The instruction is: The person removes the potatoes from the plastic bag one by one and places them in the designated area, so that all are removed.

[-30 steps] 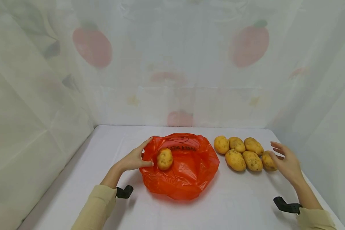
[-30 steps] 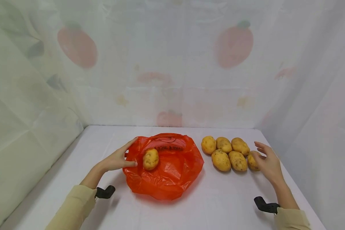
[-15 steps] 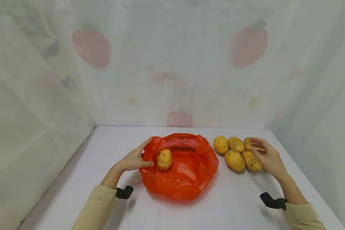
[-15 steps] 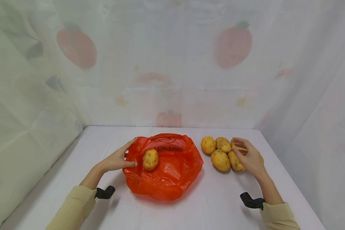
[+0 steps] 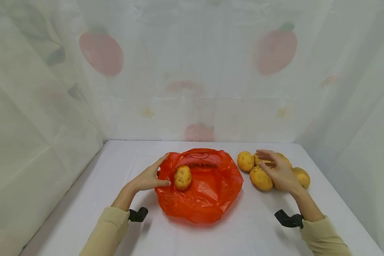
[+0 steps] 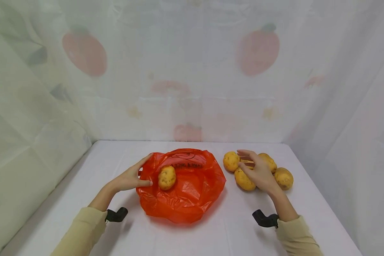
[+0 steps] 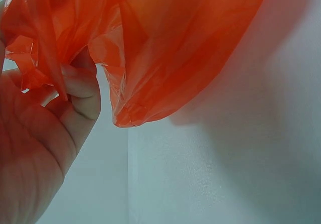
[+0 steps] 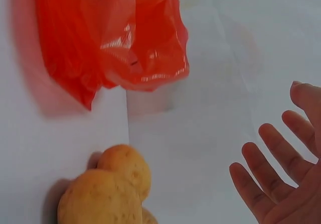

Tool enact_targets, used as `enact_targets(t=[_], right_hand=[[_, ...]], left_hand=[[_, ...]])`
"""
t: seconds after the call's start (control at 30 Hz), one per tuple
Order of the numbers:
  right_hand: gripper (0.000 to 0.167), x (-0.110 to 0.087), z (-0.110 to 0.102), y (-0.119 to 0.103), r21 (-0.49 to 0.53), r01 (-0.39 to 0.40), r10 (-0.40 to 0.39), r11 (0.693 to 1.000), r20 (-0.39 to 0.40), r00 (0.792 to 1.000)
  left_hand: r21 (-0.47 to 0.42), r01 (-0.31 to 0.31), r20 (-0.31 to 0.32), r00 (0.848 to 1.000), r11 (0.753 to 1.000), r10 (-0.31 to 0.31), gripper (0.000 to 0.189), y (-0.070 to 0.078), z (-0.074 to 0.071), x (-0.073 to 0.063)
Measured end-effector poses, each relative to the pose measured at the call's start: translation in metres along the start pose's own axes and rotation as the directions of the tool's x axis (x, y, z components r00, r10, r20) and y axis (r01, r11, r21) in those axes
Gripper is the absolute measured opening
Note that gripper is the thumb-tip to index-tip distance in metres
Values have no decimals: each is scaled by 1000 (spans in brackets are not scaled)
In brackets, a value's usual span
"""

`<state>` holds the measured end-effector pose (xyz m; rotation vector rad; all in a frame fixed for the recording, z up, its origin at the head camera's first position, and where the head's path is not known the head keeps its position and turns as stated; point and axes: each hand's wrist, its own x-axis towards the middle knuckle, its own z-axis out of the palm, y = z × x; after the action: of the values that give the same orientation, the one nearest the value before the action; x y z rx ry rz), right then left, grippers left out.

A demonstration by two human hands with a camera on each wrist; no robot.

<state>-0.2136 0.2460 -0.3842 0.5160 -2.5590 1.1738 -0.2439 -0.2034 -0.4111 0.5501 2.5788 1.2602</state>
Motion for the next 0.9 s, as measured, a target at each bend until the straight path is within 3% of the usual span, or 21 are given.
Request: enact_targets(t=[0.57,0.9], right_hand=[[43,23,39,-34,156,47,-73,987,167,983],[45,44,62,-48,209,104,-156,972,249,956]], left_hand=[[1,5,4,1000,1000,-5,95,0,1,1],[7,17,5,1000,1000,-17,97,2,1,0]])
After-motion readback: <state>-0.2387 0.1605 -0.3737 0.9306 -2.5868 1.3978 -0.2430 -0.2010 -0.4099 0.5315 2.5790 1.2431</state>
